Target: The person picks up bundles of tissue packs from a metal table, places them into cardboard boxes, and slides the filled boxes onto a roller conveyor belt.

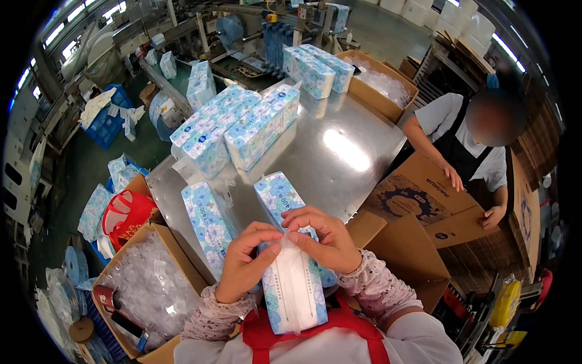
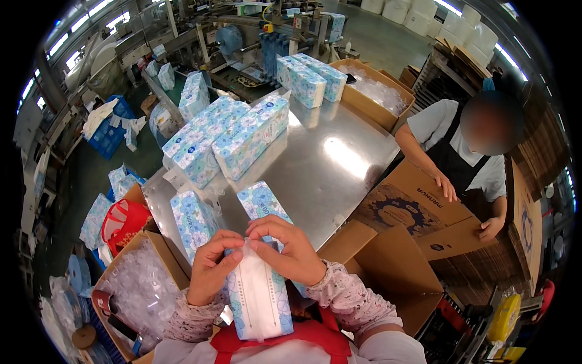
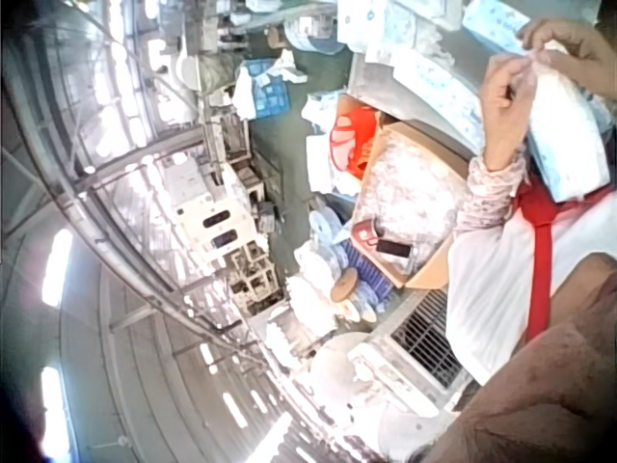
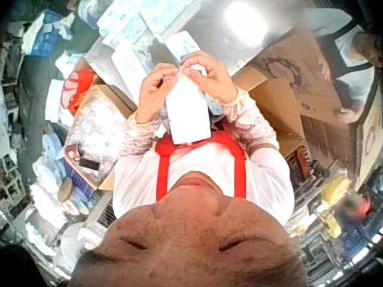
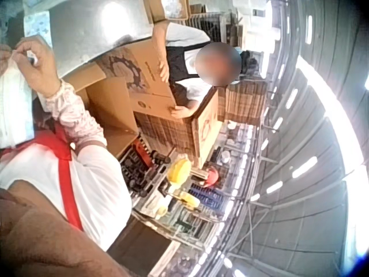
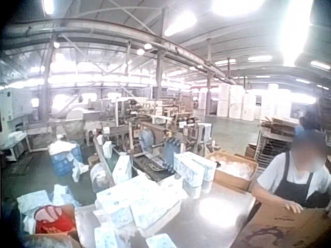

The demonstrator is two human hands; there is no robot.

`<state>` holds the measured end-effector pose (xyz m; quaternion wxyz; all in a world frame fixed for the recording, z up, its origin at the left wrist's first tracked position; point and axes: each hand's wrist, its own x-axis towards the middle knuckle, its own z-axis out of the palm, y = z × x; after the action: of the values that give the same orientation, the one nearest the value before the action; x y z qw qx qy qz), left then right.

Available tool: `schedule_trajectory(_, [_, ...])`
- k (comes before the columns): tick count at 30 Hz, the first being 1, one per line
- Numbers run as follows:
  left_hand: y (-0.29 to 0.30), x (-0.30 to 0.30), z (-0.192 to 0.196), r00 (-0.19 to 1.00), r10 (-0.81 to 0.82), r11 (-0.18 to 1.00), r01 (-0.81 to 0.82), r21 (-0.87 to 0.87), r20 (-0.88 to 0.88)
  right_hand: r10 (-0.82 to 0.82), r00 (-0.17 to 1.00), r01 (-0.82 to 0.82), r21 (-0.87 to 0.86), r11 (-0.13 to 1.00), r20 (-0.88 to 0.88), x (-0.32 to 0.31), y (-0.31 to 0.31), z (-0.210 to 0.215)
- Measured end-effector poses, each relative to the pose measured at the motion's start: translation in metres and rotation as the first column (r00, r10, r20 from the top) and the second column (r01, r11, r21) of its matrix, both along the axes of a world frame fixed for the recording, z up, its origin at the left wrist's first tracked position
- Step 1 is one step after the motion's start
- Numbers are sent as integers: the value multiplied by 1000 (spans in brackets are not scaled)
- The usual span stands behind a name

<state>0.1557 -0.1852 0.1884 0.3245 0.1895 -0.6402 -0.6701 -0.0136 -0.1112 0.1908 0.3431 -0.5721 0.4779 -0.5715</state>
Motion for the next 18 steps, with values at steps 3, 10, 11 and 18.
schedule_trajectory(3, [1,-1,0,1000,25,999,-24,-30,15,-21,1000,21,6,1000,-2,2,0,2])
schedule_trajectory(10, [1,0,-2,997,56,998,-54,-34,54,-62,998,62,-5,998,5,6,10,4])
schedule_trajectory(11, [1,0,-3,996,70,997,-68,-34,54,-67,998,67,-7,998,3,6,11,4])
schedule_trajectory(18, [-4,-1,-13,987,162,987,-162,24,-1,-227,969,230,-14,973,93,-3,24,6])
